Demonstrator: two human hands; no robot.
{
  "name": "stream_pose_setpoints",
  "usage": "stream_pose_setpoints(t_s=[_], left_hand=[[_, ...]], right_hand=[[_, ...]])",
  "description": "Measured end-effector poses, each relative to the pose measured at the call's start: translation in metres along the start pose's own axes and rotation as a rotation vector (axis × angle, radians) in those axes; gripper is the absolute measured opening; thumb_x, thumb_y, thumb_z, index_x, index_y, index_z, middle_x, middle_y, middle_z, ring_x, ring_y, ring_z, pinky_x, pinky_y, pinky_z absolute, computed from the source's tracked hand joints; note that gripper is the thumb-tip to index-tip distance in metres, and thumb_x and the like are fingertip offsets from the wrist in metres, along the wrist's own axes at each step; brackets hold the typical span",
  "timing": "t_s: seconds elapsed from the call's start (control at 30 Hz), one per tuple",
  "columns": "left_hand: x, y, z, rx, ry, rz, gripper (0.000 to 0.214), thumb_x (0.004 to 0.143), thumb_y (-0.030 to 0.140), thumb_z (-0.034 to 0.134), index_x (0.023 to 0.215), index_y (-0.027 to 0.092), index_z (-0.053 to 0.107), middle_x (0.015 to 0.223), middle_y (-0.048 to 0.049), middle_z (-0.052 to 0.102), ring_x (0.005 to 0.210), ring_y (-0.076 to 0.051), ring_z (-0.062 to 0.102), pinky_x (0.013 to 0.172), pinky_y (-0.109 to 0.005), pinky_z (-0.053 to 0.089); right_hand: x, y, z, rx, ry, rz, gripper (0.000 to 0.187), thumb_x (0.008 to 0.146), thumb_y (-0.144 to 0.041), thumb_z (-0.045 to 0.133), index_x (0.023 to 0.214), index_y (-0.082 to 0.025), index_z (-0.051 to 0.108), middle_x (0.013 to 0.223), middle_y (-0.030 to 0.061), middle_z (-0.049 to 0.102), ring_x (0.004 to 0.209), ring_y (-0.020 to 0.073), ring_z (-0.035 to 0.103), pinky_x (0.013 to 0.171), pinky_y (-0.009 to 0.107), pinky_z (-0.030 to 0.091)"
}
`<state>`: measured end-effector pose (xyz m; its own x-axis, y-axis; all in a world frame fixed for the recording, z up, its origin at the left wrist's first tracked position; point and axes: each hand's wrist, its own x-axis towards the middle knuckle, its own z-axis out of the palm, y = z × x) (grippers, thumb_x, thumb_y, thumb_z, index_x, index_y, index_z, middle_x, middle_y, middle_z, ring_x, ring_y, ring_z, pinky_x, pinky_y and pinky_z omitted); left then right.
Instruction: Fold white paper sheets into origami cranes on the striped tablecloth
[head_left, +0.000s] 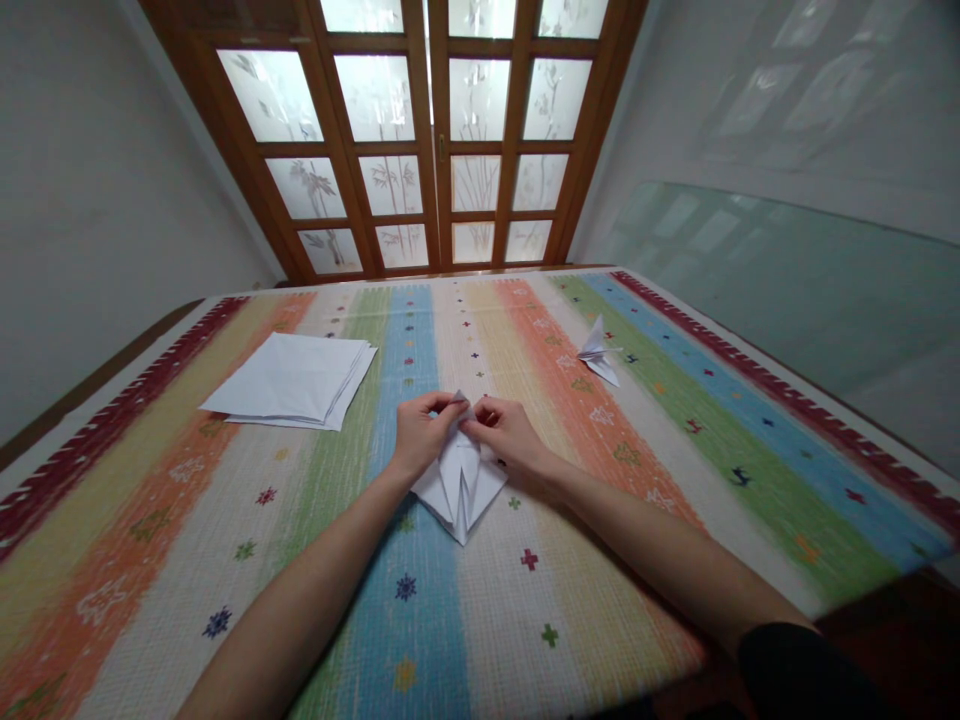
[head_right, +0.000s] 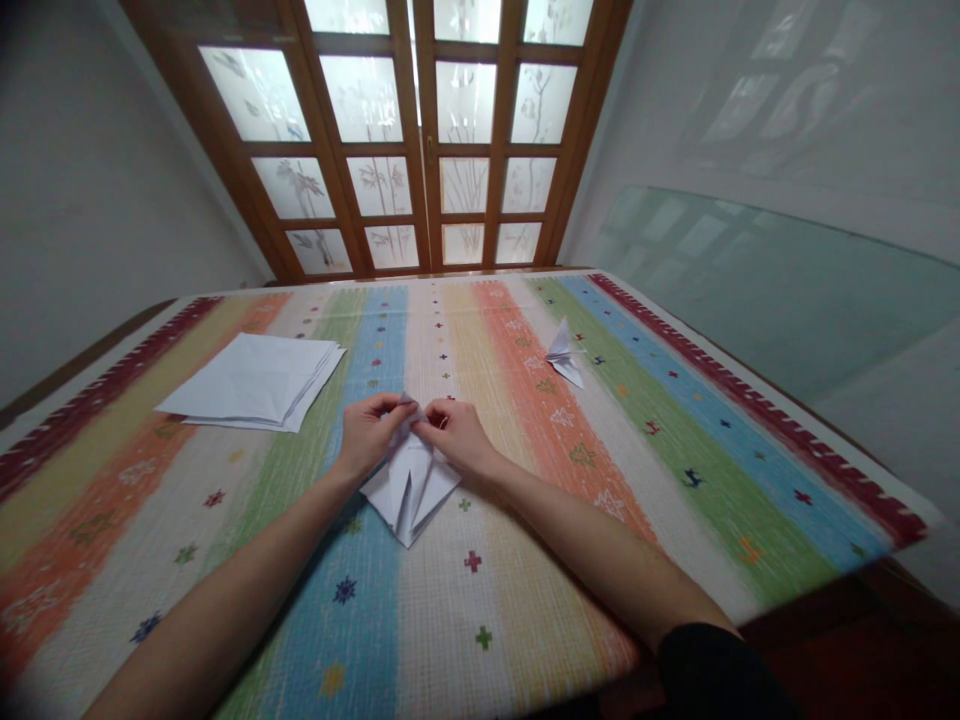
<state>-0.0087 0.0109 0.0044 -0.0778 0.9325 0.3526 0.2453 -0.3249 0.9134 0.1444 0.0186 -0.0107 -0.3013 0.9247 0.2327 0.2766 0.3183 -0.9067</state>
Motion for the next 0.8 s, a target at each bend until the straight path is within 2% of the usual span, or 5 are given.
stream_pose_setpoints(t_s=[0.17,0.27,0.4,0.57,0.8], left_hand=[[0.001,-0.003,-0.003,-0.006,-0.090,0.039,0.011,0.069,0.027,0.072,0.075,0.019,0.075,0.073,-0.0019,0.074,0.065,-0.015,0.062,0.067,-0.027,0.049],[0.001,-0.006,-0.003,0.049,-0.161,0.049,0.014,0.069,0.029,0.073,0.079,0.019,0.076,0.073,-0.0023,0.074,0.065,-0.015,0.063,0.065,-0.026,0.048],[0.001,-0.012,-0.003,0.133,-0.155,0.051,0.017,0.076,0.031,0.065,0.074,0.019,0.076,0.069,-0.0020,0.073,0.062,-0.015,0.063,0.063,-0.026,0.046],[0.002,-0.018,-0.005,0.204,-0.140,0.012,0.017,0.076,0.028,0.062,0.074,0.019,0.077,0.068,-0.0007,0.074,0.063,-0.015,0.063,0.062,-0.025,0.045],[0.003,-0.019,-0.005,0.129,-0.156,-0.048,0.018,0.075,0.028,0.062,0.072,0.020,0.077,0.068,-0.0011,0.074,0.062,-0.017,0.064,0.061,-0.025,0.045]], right_hand=[[0.004,0.002,-0.005,0.005,-0.007,-0.035,0.013,0.076,-0.022,0.063,0.064,-0.017,0.060,0.062,-0.0010,0.058,0.059,0.0118,0.051,0.057,0.025,0.038],[0.007,0.002,-0.012,-0.020,0.036,-0.067,0.010,0.077,-0.022,0.061,0.068,-0.018,0.064,0.065,0.0000,0.061,0.061,0.0122,0.053,0.059,0.025,0.040],[0.008,0.004,-0.016,-0.013,0.056,-0.089,0.009,0.077,-0.024,0.061,0.073,-0.018,0.066,0.070,0.0012,0.064,0.063,0.0125,0.054,0.060,0.025,0.042],[0.007,0.011,-0.012,0.085,-0.041,0.003,0.008,0.071,-0.022,0.063,0.076,-0.017,0.066,0.071,0.0006,0.064,0.063,0.0120,0.055,0.059,0.024,0.042],[0.009,0.014,-0.012,0.083,0.008,0.060,0.008,0.072,-0.022,0.061,0.070,-0.016,0.065,0.063,-0.0008,0.061,0.058,0.0113,0.053,0.058,0.025,0.041]])
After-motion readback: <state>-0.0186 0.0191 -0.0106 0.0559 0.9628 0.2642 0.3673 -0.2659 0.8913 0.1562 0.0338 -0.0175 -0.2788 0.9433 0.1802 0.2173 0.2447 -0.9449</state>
